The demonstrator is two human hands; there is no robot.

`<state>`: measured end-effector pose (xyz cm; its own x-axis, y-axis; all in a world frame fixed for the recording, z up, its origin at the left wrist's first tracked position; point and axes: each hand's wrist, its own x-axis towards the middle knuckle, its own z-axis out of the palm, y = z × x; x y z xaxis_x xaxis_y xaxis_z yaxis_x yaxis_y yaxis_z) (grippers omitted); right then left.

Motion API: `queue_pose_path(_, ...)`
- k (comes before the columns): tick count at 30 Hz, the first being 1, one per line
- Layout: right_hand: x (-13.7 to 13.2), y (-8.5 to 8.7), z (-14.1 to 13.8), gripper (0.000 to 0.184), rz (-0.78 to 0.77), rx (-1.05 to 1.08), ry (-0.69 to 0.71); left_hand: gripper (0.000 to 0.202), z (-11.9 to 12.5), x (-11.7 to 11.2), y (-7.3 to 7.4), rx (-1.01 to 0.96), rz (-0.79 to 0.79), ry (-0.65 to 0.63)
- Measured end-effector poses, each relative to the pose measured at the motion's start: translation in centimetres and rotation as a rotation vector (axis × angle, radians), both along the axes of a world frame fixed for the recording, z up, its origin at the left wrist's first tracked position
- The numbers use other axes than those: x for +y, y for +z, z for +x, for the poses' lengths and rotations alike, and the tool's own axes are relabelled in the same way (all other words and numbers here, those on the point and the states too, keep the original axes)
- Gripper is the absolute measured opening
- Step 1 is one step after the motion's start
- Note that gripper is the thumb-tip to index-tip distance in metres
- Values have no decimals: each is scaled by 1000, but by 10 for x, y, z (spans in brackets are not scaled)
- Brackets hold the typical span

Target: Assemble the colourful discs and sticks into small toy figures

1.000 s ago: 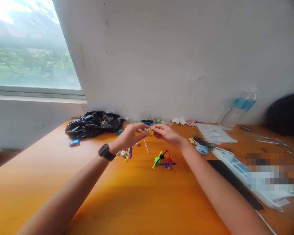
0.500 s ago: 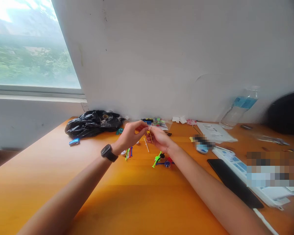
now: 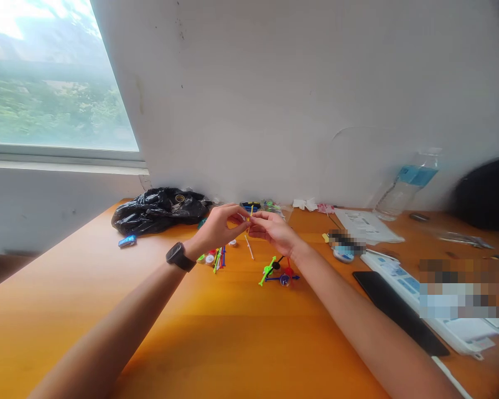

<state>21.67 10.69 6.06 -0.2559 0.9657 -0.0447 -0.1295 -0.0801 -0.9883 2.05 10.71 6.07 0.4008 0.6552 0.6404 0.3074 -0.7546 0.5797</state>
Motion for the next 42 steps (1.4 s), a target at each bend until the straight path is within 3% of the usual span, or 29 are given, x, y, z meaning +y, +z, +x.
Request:
queue_pose_path(4,3,-1,5,10,62,-181,25,10,1,1,-3,10,-44,-66)
queue_pose_path(15,11,-23,4,26,129,-181,117,10,7,5,-14,82,-57,-86)
queue_pose_path(18,14,-29,5,22,189,-368,86,12,7,7,-21,102,-100,-87)
queue_pose_path(22,24,-42,14,3,230,-716,0,4,4,13,-33,153,-168,-38)
queue_pose_path(28,31,-61,24,21,214,-979,76,9,4,20,-51,378,-92,84)
queue_pose_path(30,28,-56,25,24,232,-1032,110,7,6,18,-52,458,-95,157)
queue_pose_path(33,21,-35,31,17,302,-1070,194,12,7,16,-50,524,-115,205)
queue_pose_path(35,16,-18,38,14,328,-1069,365,15,5,15,-48,564,-134,190)
queue_pose_path(37,11,-3,45,18,345,-1111,651,14,2,16,-49,595,-156,175)
queue_pose_path(39,6,7,49,21,347,-1198,785,15,-3,19,-50,603,-172,159)
queue_pose_path(42,1,11,48,23,318,-1294,795,20,-12,25,-50,585,-154,104)
